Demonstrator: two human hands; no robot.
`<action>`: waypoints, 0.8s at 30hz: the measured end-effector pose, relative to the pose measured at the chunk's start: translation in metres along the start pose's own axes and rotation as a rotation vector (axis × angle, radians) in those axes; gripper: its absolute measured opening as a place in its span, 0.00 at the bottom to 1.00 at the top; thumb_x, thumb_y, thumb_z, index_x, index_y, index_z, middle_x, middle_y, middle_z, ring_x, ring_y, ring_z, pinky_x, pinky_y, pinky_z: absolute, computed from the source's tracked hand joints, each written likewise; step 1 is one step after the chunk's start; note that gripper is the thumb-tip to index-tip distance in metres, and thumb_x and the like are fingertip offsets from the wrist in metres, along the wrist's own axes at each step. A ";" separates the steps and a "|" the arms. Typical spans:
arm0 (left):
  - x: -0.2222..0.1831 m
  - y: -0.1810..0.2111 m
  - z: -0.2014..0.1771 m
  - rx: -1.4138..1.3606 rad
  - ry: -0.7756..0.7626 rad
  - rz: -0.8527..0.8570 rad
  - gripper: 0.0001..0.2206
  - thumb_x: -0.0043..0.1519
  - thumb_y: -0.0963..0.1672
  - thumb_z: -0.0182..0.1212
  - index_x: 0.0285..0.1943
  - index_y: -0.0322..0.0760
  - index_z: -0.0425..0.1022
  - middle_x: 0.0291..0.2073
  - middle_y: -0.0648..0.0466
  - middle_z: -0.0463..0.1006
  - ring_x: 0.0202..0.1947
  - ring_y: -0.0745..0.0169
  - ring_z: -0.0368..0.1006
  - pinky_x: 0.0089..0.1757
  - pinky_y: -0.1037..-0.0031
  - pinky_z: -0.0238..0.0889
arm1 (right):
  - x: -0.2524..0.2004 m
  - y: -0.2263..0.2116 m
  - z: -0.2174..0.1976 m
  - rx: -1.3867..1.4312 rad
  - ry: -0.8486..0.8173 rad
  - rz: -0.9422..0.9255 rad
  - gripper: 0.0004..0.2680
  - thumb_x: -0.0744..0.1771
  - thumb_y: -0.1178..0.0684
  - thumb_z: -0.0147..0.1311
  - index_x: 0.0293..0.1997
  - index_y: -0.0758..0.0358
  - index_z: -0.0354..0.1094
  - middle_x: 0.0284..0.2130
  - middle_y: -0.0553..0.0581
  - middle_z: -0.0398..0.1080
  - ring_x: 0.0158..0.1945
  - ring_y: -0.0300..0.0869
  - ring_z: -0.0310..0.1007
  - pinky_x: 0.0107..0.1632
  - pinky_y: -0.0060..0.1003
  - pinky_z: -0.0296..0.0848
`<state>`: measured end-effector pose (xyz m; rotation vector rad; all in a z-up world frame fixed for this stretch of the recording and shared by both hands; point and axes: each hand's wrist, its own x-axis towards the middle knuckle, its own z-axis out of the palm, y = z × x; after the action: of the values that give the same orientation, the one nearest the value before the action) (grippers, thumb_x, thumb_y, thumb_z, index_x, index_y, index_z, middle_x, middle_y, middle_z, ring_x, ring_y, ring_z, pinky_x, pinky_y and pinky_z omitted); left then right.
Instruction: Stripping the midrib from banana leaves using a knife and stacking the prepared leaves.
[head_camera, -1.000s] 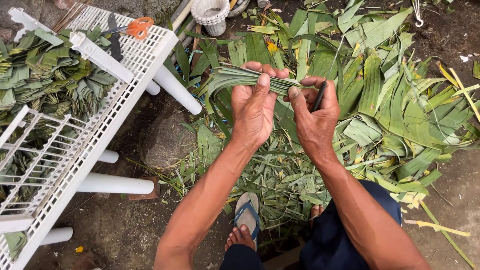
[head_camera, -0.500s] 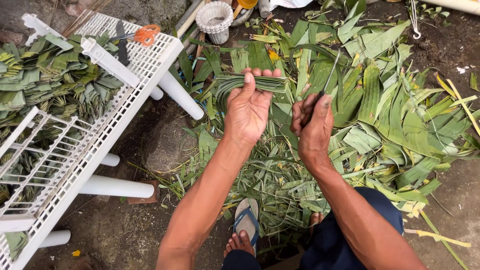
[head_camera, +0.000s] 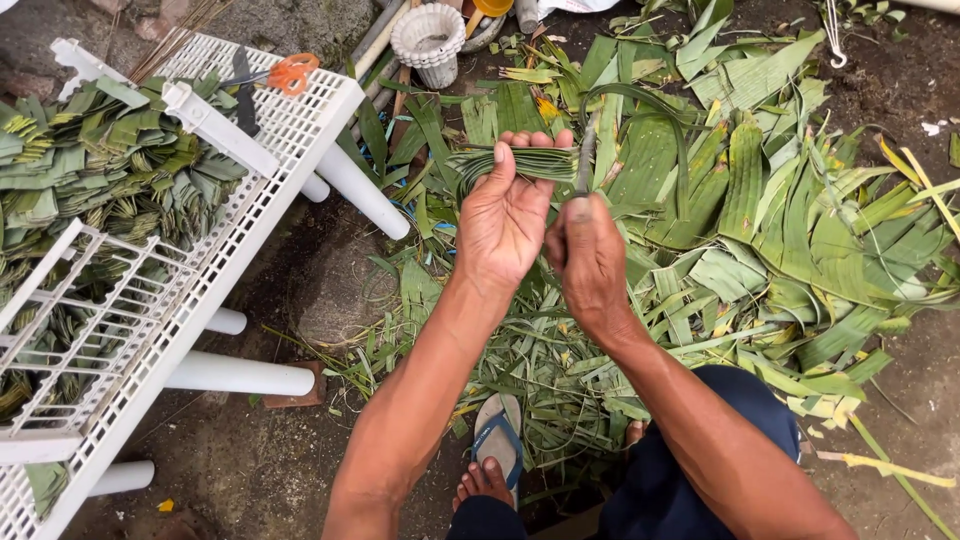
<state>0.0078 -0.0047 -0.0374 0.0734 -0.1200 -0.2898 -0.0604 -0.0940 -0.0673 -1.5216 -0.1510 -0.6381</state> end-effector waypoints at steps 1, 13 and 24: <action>0.000 0.000 0.000 -0.011 0.000 -0.004 0.07 0.68 0.38 0.59 0.52 0.24 0.72 0.43 0.45 0.75 0.54 0.45 0.75 0.65 0.44 0.62 | -0.003 -0.001 0.002 0.068 0.055 -0.004 0.15 0.75 0.44 0.29 0.36 0.56 0.59 0.16 0.50 0.60 0.16 0.36 0.59 0.22 0.29 0.62; -0.003 -0.005 0.000 -0.043 0.001 -0.103 0.07 0.68 0.37 0.57 0.52 0.25 0.71 0.45 0.40 0.76 0.58 0.37 0.72 0.65 0.42 0.61 | 0.005 0.000 -0.020 0.129 0.035 0.013 0.15 0.75 0.40 0.32 0.40 0.58 0.60 0.16 0.48 0.57 0.18 0.33 0.53 0.24 0.25 0.58; 0.011 -0.006 0.024 0.082 -0.021 -0.117 0.07 0.66 0.36 0.58 0.51 0.26 0.69 0.42 0.44 0.75 0.54 0.45 0.75 0.67 0.43 0.61 | -0.008 0.016 -0.075 0.060 0.182 -0.024 0.13 0.75 0.41 0.33 0.42 0.57 0.57 0.21 0.51 0.59 0.23 0.34 0.58 0.28 0.28 0.62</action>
<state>0.0138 -0.0154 -0.0131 0.1586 -0.1489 -0.4031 -0.0813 -0.1642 -0.0910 -1.3987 -0.0491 -0.7810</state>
